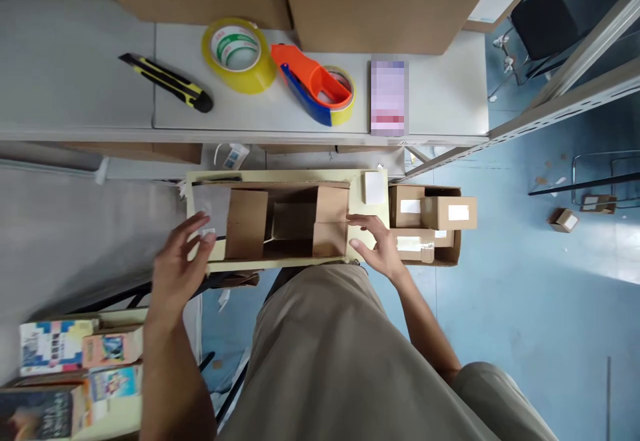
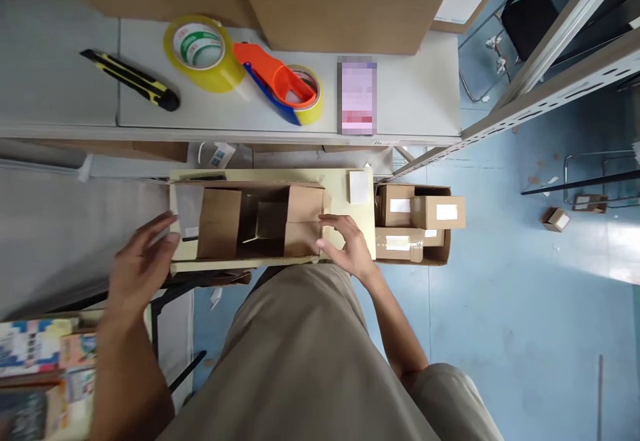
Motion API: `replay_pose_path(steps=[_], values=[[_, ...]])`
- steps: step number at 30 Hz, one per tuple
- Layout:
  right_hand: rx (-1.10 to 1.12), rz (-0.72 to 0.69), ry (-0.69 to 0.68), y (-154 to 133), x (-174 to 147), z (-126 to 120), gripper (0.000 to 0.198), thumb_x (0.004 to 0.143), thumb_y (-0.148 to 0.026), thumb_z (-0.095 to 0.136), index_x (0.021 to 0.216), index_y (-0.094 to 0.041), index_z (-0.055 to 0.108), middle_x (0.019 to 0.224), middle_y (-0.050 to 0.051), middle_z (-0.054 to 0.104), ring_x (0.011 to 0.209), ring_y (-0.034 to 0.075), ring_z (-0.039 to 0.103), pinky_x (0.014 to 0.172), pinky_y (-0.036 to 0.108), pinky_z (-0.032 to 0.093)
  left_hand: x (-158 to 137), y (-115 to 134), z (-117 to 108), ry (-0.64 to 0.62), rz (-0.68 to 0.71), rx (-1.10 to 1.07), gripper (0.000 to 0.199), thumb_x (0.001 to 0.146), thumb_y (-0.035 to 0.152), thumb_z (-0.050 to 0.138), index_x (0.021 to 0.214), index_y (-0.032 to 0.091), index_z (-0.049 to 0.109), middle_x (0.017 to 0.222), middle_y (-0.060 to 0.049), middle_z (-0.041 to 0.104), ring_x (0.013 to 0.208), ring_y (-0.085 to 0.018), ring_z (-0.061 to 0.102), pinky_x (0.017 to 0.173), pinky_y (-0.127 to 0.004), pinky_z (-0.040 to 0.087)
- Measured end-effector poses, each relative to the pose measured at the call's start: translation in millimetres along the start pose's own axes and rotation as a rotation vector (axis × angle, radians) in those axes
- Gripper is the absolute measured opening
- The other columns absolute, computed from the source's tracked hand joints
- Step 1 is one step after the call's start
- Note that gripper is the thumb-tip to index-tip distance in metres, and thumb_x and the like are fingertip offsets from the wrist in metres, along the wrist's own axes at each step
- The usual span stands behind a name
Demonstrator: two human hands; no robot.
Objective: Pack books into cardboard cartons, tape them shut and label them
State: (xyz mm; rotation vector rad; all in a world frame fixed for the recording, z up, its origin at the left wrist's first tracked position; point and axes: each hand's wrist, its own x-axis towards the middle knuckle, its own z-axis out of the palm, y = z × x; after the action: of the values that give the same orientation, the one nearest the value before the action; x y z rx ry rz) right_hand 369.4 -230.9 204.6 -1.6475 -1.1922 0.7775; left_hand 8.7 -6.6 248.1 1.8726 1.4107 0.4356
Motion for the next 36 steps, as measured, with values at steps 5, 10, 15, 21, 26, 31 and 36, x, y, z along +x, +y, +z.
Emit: replay_pose_path(steps=[5,10,15,21,26,31,36], values=[[-0.083,0.002,-0.007,-5,-31,34,0.082,0.099,-0.087,0.079,0.158,-0.031,0.072,0.170,0.017,0.069,0.161,0.043,0.064,0.135,0.067,0.053,3,-18,0,-0.391,0.064,-0.208,0.092,0.093,0.093,0.076,0.155,0.026,0.077,0.175,-0.019,0.065,0.168,-0.044,0.057,0.141,-0.060,0.047],[-0.257,0.165,0.210,-15,-30,58,0.055,0.113,-0.075,0.064,0.140,-0.030,0.081,0.147,0.016,0.083,0.148,0.039,0.072,0.128,0.064,0.061,18,-48,14,-0.326,0.129,-0.207,0.080,0.096,0.078,0.084,0.157,0.028,0.075,0.160,-0.016,0.075,0.151,-0.038,0.071,0.131,-0.055,0.059],[-0.448,0.257,0.369,-7,-12,68,0.050,0.109,-0.060,0.071,0.145,-0.027,0.078,0.143,0.018,0.080,0.131,0.037,0.076,0.109,0.060,0.071,46,-60,39,-0.121,0.203,-0.195,0.103,0.096,0.052,0.094,0.182,0.025,0.045,0.172,-0.020,0.061,0.135,-0.029,0.076,0.120,-0.047,0.065],[-0.415,0.301,0.346,-16,-1,67,0.095,0.102,-0.047,0.081,0.186,-0.031,0.040,0.182,0.022,0.053,0.137,0.039,0.076,0.110,0.063,0.072,76,-41,36,-0.251,0.509,-0.167,0.124,0.088,0.040,0.105,0.188,0.030,0.033,0.186,-0.021,0.044,0.172,-0.045,0.047,0.142,-0.061,0.044],[-0.391,0.281,0.336,-35,-9,68,0.082,0.102,-0.044,0.083,0.178,-0.035,0.055,0.184,0.014,0.054,0.138,0.036,0.077,0.112,0.059,0.074,77,-55,36,-0.346,0.569,-0.088,0.060,0.098,0.035,0.095,0.154,0.027,0.075,0.153,-0.016,0.067,0.157,-0.041,0.059,0.139,-0.060,0.047],[-0.435,0.248,0.280,-31,-19,71,0.038,0.104,-0.043,0.077,0.138,-0.027,0.085,0.175,0.012,0.065,0.149,0.037,0.073,0.119,0.061,0.072,58,-71,47,-0.301,0.453,-0.177,0.035,0.106,0.042,0.085,0.137,0.026,0.083,0.172,-0.017,0.058,0.163,-0.040,0.058,0.139,-0.055,0.047],[-0.426,0.258,0.361,-18,-20,80,0.043,0.108,-0.048,0.070,0.141,-0.026,0.087,0.172,0.011,0.069,0.147,0.039,0.077,0.117,0.063,0.072,42,-70,69,-0.206,0.263,-0.327,0.038,0.109,0.047,0.081,0.141,0.027,0.084,0.175,-0.017,0.063,0.166,-0.039,0.057,0.140,-0.055,0.047]])
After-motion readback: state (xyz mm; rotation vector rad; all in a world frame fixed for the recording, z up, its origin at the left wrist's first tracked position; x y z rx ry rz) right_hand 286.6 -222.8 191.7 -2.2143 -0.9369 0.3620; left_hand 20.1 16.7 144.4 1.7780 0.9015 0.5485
